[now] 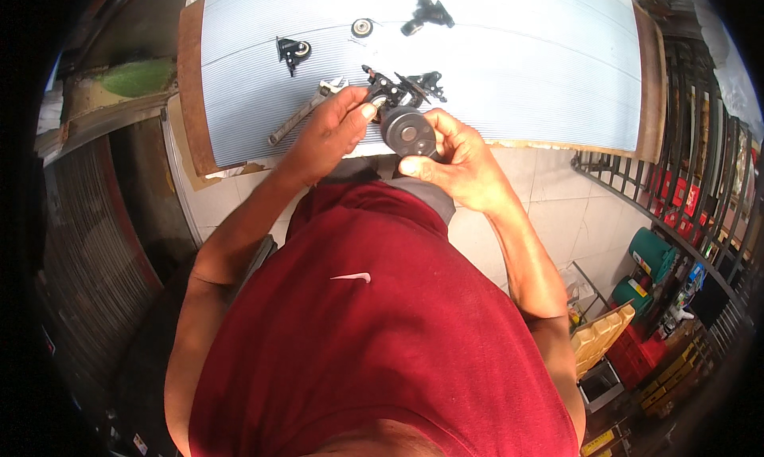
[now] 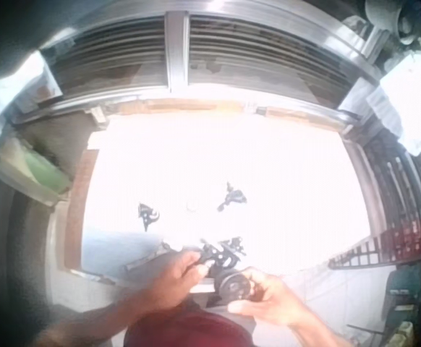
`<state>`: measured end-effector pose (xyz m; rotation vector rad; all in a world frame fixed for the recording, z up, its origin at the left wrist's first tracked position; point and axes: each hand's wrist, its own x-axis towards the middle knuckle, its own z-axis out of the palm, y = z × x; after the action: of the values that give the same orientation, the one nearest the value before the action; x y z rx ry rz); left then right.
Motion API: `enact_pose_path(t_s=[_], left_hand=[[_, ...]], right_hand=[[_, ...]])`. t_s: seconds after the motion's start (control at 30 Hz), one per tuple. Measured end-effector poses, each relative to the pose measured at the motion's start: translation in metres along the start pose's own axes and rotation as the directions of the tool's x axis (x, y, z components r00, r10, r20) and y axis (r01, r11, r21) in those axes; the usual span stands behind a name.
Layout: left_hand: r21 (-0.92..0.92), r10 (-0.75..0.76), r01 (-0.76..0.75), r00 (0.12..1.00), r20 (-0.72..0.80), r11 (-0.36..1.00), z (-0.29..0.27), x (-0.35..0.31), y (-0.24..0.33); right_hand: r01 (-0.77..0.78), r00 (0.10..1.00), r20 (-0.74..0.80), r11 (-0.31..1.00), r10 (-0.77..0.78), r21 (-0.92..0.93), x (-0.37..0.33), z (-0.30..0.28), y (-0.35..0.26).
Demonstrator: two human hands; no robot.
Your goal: The person assembles caster wheels onto metal brackets using a wrench. They tighten the nuts on the wheel axles, then retrieve a blue plastic tray and a black handle from a shelf. Finally, they attach the handle to the assembled caster unit.
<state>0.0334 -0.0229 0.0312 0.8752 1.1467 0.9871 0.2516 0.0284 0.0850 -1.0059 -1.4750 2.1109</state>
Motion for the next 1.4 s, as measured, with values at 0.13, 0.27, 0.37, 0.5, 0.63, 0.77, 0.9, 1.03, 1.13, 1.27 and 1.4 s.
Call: enact_pose_path(t_s=[0.13,0.27,0.37,0.5,0.63,0.77,0.9,1.03,1.13,1.27,1.4], left_hand=[[-0.071,0.119,-0.141,0.959,-0.256,0.987,0.029,-0.005,-0.008],[-0.051,0.297,-0.342,0.871,-0.391,0.938,0.043,0.004,-0.015],[0.007,0.379,-0.405,0.851,-0.364,0.914,0.038,0.006,-0.013],[0.213,0.133,-0.11,0.986,-0.098,0.971,0.008,-0.002,0.023],[0.586,-0.065,-0.004,0.993,0.097,0.81,-0.014,0.01,0.051],[0.41,0.125,-0.063,0.984,-0.126,0.91,-0.001,0.009,0.047],[0.288,0.35,-0.26,0.877,-0.328,0.922,0.026,0.019,0.013],[0.326,0.484,-0.39,0.824,-0.295,0.861,0.028,0.023,0.011],[0.423,0.331,-0.229,0.925,-0.185,0.877,0.014,0.02,0.032],[0.45,0.39,-0.308,0.915,-0.1,0.838,0.004,0.021,0.032],[0.403,0.412,-0.309,0.89,-0.198,0.861,0.013,0.018,0.029]], right_hand=[[0.009,0.984,-0.179,1.0,-0.006,0.014,0.0,0.013,0.007],[0.091,0.943,-0.332,0.985,-0.036,0.149,0.004,0.044,0.012],[0.143,0.949,-0.279,0.989,-0.144,-0.024,0.002,0.033,0.02],[0.24,0.958,0.032,0.731,-0.286,-0.638,0.013,-0.014,0.005],[0.328,0.944,0.321,0.375,-0.082,-0.867,0.027,-0.036,-0.017],[0.224,0.969,0.07,0.73,-0.236,-0.646,0.024,-0.026,-0.002],[0.221,0.927,-0.372,0.865,-0.043,0.45,0.025,0.032,0.024],[0.063,0.963,-0.227,0.701,0.144,0.711,0.026,0.028,0.024],[-0.037,0.968,-0.226,0.949,0.112,0.312,0.027,0.011,0.008],[-0.016,0.969,-0.24,0.961,-0.053,-0.276,0.03,0.006,-0.015],[0.012,0.976,-0.203,0.956,-0.075,-0.294,0.035,-0.002,-0.02]])
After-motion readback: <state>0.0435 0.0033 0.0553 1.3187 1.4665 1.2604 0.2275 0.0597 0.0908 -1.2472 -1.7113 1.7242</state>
